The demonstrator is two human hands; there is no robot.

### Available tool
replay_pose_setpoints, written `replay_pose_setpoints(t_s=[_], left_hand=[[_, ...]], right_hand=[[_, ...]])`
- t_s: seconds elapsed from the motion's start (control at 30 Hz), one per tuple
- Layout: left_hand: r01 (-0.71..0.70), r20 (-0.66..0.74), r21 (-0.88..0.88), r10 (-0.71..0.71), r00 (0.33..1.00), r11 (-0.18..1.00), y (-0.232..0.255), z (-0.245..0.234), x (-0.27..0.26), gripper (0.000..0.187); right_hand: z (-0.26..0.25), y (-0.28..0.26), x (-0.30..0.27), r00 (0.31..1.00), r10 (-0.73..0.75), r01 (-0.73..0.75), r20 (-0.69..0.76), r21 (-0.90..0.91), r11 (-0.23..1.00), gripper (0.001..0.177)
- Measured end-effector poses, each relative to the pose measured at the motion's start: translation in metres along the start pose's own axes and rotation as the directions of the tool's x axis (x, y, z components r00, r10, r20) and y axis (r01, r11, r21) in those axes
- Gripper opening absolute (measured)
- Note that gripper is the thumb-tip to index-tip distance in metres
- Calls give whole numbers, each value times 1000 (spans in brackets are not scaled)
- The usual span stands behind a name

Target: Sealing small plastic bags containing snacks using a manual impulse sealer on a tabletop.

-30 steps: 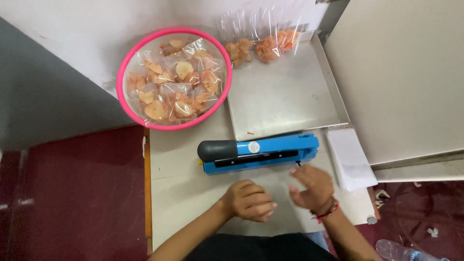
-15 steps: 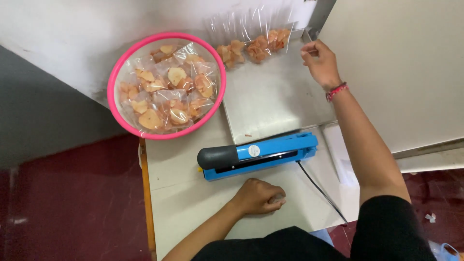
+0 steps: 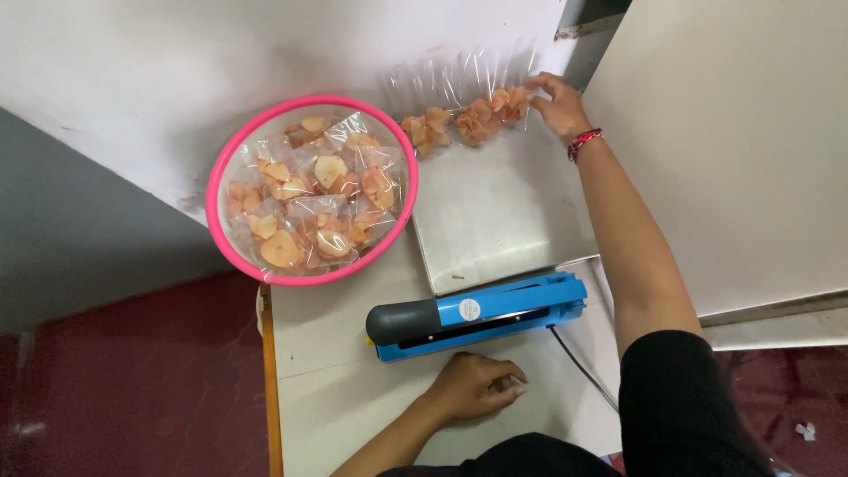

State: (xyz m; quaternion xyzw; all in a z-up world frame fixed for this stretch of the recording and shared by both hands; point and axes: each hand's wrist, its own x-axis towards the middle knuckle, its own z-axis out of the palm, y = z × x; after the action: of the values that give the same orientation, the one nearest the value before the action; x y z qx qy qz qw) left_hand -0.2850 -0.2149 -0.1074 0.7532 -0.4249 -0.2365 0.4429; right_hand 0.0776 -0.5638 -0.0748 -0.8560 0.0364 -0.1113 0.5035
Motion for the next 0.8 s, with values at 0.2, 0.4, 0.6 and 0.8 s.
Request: replay_pose_setpoints(t_s=[0.2, 0.4, 0.6, 0.8], left_hand=[[-18, -22, -45, 17, 1000, 999, -2, 0, 0, 23], [-41, -56, -50, 38, 998, 998, -6, 5, -1, 23], [-94, -79, -5, 93, 992, 996, -9, 7, 3, 18], [-4, -115, 49, 9, 993, 999, -18, 20, 3, 18]], right_hand=[[-7, -4, -22, 990, 55, -31, -131, 180, 983, 40], [-31, -61, -79, 970, 35, 43, -240, 309, 950, 16], [-58, -113, -153, 963, -53, 162, -266, 410, 897, 22], [-62, -94, -198, 946, -145, 261, -292, 413, 873, 26]])
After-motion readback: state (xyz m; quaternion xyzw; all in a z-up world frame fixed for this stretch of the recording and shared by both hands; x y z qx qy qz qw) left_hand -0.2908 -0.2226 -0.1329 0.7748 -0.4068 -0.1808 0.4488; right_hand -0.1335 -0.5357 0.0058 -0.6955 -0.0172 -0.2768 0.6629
